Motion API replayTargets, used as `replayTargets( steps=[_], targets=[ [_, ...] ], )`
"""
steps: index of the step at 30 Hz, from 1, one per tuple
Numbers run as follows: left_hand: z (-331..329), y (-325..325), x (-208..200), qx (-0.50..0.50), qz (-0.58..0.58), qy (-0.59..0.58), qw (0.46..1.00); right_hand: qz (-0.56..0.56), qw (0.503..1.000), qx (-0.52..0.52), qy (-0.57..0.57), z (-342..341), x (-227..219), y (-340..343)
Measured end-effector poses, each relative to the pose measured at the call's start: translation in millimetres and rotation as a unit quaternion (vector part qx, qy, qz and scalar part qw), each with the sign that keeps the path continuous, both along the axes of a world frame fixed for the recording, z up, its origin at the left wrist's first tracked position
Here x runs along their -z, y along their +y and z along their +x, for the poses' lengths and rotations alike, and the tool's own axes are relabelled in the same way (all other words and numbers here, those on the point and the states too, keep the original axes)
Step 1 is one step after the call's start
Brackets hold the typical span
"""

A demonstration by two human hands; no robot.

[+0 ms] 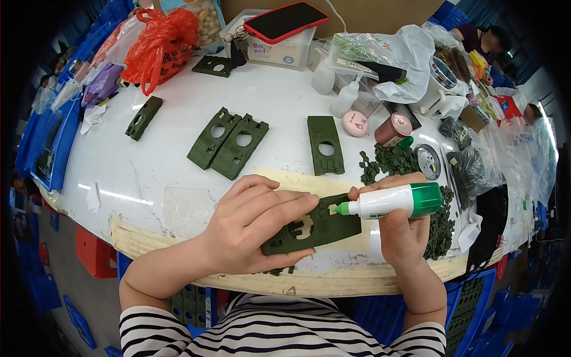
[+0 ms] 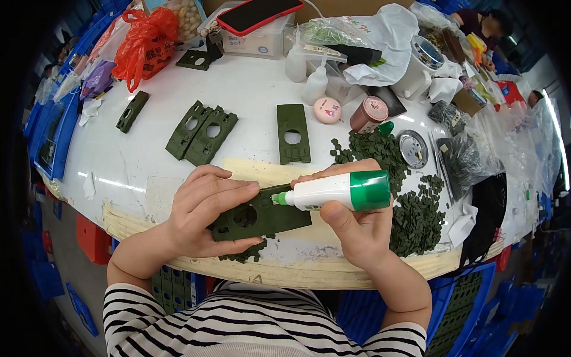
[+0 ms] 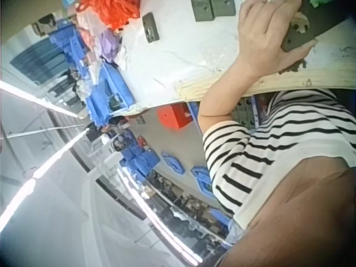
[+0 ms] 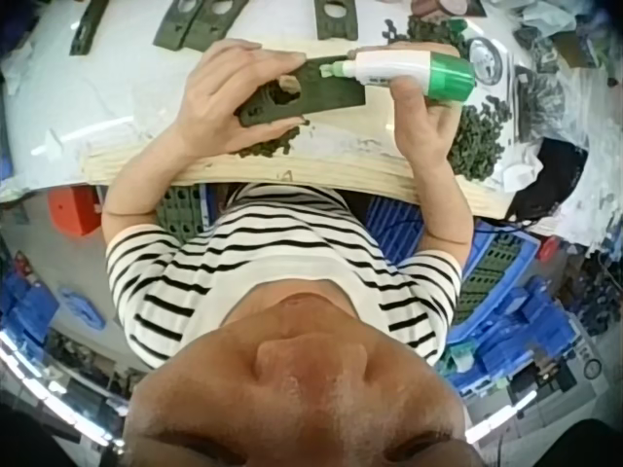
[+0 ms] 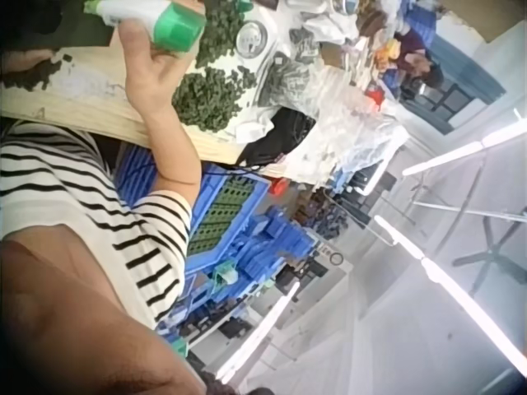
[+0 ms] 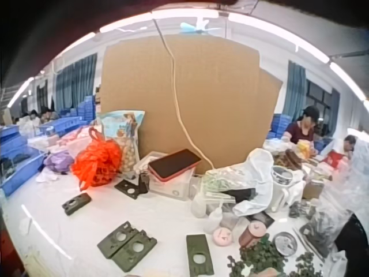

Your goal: Apply glue to toy tank hulls and attach camouflage moss/foliage.

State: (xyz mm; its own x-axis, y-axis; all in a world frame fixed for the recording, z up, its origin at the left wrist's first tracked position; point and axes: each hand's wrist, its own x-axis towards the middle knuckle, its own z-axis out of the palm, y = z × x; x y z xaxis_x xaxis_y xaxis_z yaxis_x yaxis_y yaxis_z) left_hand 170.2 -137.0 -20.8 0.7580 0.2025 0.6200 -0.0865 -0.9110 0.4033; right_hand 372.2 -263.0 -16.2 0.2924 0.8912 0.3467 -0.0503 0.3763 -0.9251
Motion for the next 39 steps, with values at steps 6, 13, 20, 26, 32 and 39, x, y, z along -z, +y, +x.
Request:
replayTargets(
  steps=[6, 13, 20, 26, 32, 39],
  targets=[
    [-1.2, 3.0, 0.5, 0.012, -0.030, 0.001, 0.999, 0.015, 0.999, -0.027, -0.011, 3.3, 1.7, 2.1],
    [-0.9, 3.1, 0.9, 0.014, -0.026, -0.002, 1.000, 0.024, 0.997, -0.016, -0.066, 4.2, 2.1, 1.1],
    [-1.0, 3.1, -0.2, 0.013, -0.022, -0.004, 1.000, 0.027, 0.997, -0.013, -0.073, 3.5, 2.7, 0.3],
    [-0.4, 3.3, -0.2, 0.015, -0.023, -0.008, 1.000, 0.027, 0.995, -0.014, -0.093, 4.8, 2.1, 0.1],
    [1.0, 3.4, -0.1, 0.019, -0.029, -0.011, 0.999, 0.009, 1.000, -0.009, -0.027, 3.9, 3.4, -0.1],
    [1.5, 4.4, 1.4, 0.029, -0.054, -0.017, 0.998, -0.009, 1.000, -0.009, -0.013, 3.0, 1.6, 0.8]
  ],
)
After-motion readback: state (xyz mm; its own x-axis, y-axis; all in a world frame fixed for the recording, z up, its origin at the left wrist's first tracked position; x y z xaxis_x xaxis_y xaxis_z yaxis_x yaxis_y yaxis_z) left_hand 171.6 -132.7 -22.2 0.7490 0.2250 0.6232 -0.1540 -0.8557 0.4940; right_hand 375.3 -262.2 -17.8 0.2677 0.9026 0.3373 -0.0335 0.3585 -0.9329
